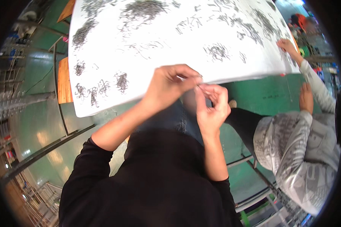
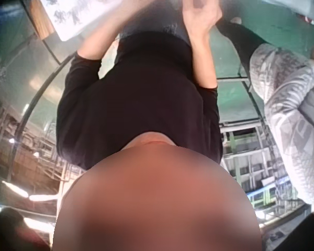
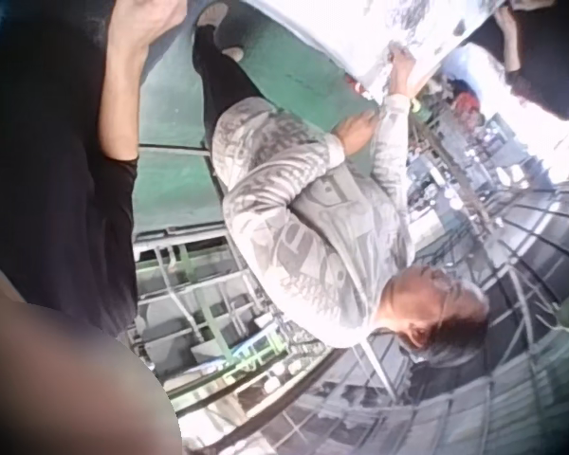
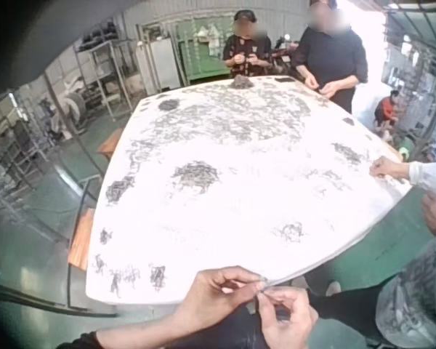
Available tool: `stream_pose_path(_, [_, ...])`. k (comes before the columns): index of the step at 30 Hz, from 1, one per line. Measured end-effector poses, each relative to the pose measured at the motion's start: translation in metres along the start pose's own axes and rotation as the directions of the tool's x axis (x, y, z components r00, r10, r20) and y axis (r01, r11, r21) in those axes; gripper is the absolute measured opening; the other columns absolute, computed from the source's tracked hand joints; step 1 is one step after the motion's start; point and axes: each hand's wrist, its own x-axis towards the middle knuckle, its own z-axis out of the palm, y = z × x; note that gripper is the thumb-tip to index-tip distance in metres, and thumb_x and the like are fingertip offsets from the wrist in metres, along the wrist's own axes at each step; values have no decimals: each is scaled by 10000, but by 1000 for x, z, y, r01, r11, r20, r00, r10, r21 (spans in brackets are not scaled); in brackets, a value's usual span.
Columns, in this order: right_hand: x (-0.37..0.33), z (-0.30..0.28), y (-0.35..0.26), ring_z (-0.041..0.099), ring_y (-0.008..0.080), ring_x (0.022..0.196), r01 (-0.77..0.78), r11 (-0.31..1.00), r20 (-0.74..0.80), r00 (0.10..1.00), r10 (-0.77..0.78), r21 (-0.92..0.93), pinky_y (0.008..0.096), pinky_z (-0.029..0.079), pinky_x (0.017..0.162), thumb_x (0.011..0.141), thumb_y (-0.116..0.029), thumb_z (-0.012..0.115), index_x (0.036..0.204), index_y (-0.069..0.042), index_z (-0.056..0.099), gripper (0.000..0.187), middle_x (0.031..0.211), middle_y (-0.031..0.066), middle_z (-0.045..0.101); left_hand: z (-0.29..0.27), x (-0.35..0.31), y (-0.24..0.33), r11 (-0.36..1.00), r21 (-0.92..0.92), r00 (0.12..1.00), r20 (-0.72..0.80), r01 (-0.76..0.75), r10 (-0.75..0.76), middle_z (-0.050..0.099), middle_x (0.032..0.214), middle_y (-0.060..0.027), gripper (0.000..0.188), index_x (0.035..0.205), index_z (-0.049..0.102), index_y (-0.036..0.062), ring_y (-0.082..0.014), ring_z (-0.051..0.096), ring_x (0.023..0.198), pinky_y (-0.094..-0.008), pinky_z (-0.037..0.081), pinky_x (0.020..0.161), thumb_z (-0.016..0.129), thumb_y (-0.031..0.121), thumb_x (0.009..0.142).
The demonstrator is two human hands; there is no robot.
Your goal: The person picks up small metal wires or clips from a large white sheet and places them into a small transparent bag. The person repeats this action continuously while seated at a table in a workshop.
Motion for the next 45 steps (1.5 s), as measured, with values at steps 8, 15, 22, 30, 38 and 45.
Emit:
stream_pose_path(8, [12,-5,-4,608,139,691,-8,1000,76,997,8,-1,252,490,602,889,-26,619,989,4,567,117,915,107,641,-5,-16,-7,935,250,948,-127,-253,290,649,1032,-42,144,914,743,94,-177,595,991,-308,481,834,754,59,774])
stream_pose_path(15, [125,84,16,623,210,724,267,949,621,776,-108,-168,304,477,614,855,-91,658,866,-41,631,58,833,56,630,-11,-26,-24,920,227,938,-63,-319,341,639,941,-26,102,853,699,84,-224,592,864,-349,485,759,747,87,763])
stream_pose_path(22, [191,217,34,645,273,816,533,800,825,558,-87,-276,399,502,721,826,-134,659,869,-100,686,61,894,56,659,-13,-36,-32,881,332,923,-70,-336,379,645,891,-6,108,867,712,101,-195,592,850,-322,478,769,753,96,766])
stream_pose_path(30, [200,253,34,660,230,838,536,750,825,565,22,-388,363,508,735,777,-161,689,899,-110,710,134,850,62,703,-19,-39,-40,878,350,922,-88,-325,377,648,884,4,103,838,709,104,-182,591,848,-318,473,756,761,112,749])
stream_pose_path(38, [187,264,21,636,275,981,640,679,906,413,91,-360,401,507,828,841,-127,633,1029,-166,686,199,1004,60,674,-16,-42,-43,887,345,936,-61,-306,347,645,894,26,108,829,702,122,-171,588,858,-309,461,765,761,123,739])
stream_pose_path(45, [193,242,38,648,223,951,478,822,893,444,78,-309,368,508,819,834,-137,645,1055,-136,679,224,999,59,693,-16,-43,-47,887,324,927,-69,-330,370,639,894,29,105,832,703,121,-168,585,859,-311,462,762,761,135,745])
